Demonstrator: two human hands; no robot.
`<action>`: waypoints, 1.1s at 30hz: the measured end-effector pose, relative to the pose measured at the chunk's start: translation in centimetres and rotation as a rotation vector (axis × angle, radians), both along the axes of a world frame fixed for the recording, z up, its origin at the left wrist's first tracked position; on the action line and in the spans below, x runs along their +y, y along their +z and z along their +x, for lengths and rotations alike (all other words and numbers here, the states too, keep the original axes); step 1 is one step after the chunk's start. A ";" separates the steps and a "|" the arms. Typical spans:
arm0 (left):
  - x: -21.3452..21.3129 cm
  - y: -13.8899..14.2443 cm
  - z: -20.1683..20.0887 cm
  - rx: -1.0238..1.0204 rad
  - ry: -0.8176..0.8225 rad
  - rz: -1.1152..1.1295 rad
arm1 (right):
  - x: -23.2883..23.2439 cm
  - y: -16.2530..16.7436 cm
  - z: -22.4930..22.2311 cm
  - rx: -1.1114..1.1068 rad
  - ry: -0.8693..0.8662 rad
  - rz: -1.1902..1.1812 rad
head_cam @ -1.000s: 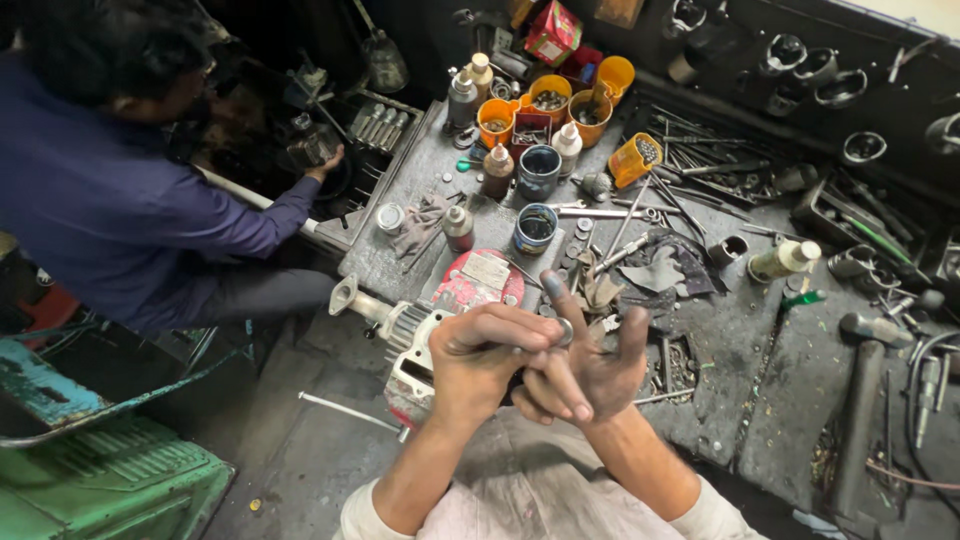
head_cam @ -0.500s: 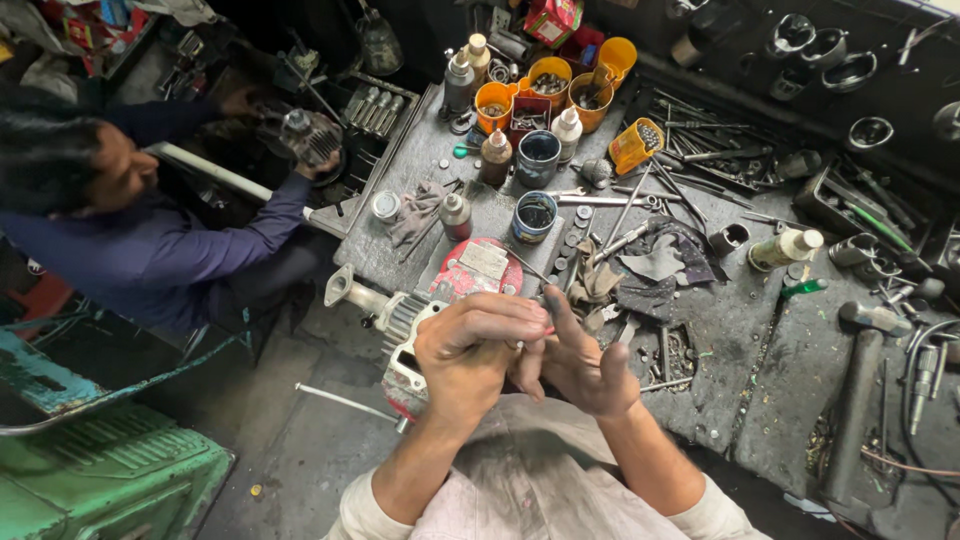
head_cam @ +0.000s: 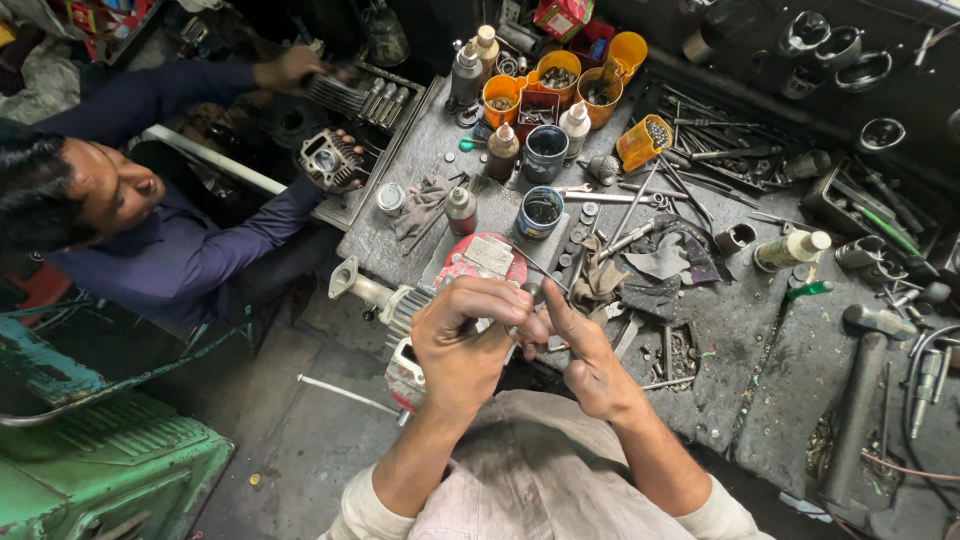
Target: The person works on a small engine cylinder head clamped in a vise, using a screwdriver to adjust internal components and a metal rod to probe the interior. They repeatedly insert and remove a small metal ring, applying lubricant from a can before reinserting it.
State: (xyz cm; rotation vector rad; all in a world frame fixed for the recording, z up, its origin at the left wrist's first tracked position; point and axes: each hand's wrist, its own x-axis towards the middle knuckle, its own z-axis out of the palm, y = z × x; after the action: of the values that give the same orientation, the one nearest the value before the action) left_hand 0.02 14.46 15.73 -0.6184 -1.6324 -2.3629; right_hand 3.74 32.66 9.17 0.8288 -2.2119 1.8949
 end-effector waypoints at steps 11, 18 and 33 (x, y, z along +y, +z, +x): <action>0.3 -0.7 -0.2 0.063 0.100 -0.103 | 0.2 1.0 -0.6 0.286 -0.276 0.384; 0.6 -1.1 -0.4 0.006 0.049 0.046 | -0.2 1.8 -0.7 0.321 -0.342 0.519; -0.8 0.0 3.5 0.086 -0.452 0.013 | 7.4 -7.3 -19.6 0.224 -0.719 0.990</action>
State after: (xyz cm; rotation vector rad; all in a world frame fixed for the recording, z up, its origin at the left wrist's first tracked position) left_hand 3.52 13.69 15.76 -1.1759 -1.5691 -2.5949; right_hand -15.86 40.04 1.84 0.1904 -2.6976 0.3395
